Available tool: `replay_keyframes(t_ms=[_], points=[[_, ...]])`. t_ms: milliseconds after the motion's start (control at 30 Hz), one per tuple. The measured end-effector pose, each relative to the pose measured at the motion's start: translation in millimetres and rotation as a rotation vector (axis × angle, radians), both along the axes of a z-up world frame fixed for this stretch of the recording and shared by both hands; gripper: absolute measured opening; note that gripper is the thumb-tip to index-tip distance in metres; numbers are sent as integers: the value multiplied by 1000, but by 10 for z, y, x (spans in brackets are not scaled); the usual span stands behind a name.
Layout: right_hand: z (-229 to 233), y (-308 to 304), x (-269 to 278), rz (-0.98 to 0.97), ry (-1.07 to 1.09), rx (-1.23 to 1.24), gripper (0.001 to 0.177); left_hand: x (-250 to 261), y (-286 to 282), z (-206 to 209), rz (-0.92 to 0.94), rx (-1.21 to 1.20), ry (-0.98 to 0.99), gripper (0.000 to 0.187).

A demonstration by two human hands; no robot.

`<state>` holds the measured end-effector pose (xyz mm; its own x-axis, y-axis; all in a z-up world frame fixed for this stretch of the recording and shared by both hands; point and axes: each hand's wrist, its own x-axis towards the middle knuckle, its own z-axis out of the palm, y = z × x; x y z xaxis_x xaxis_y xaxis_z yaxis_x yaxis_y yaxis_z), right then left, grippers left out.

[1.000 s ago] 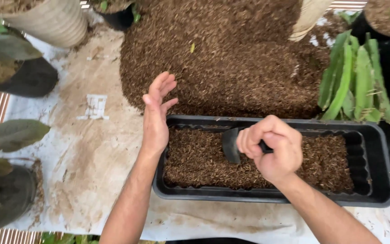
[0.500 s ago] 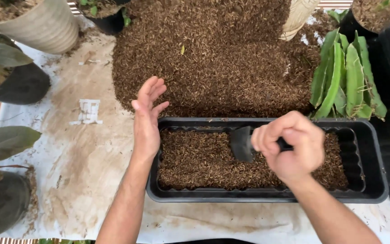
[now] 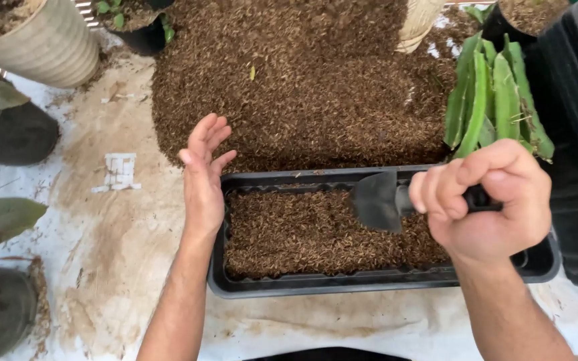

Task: Leveling and tamping down soil in a black plastic planting tray using a small hand trowel.

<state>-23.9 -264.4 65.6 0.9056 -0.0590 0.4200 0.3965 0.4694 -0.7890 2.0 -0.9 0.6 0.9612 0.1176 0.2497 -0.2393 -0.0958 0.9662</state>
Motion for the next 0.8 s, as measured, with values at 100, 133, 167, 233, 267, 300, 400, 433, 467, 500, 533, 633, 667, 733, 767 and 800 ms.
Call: replay_keyframes(t_ms=[100, 133, 167, 233, 267, 300, 400, 433, 467, 500, 533, 633, 667, 733, 767, 800], points=[[-125, 61, 11, 54, -29, 41, 15, 19, -1, -7, 23, 0, 10, 89], [-221, 50, 46, 50, -26, 39, 15, 27, -2, -19, 18, -2, 13, 89], [-319, 43, 82, 95, -98, -28, 21, 35, 1, -32, 13, -31, 11, 87], [-450, 90, 117, 150, -159, -91, 28, 27, 7, -64, 17, -59, 22, 85], [-484, 138, 119, 79, -126, -81, 19, 39, 3, -78, 4, -52, 5, 81], [-514, 183, 114, 7, -92, -71, 16, 44, -5, -89, -8, -46, -11, 78], [-411, 271, 127, -3, -120, -105, 18, 42, -27, -47, -11, -31, -19, 82], [-417, 199, 155, -15, -125, -107, 18, 43, -27, -56, -23, -33, -24, 82], [-426, 131, 182, 2, -135, -78, 17, 41, -22, -70, -8, -44, -22, 81], [-439, 67, 211, 20, -146, -49, 18, 43, -13, -87, 7, -56, -20, 80], [-360, -15, 198, 17, -144, -51, 18, 41, -18, -84, 4, -58, -18, 80], [-165, -186, 147, 52, -150, -27, 15, 22, -18, -77, 11, -60, -20, 79], [-119, -208, 119, 47, -143, -55, 14, 28, -23, -65, 9, -54, -17, 79], [-103, -195, 92, 40, -137, -86, 14, 37, -30, -47, 6, -50, -14, 79], [-140, -156, 95, 31, -146, -74, 15, 42, -29, -47, 13, -54, -16, 78], [-184, -117, 93, 24, -150, -62, 15, 33, -26, -57, 23, -57, -13, 78]])
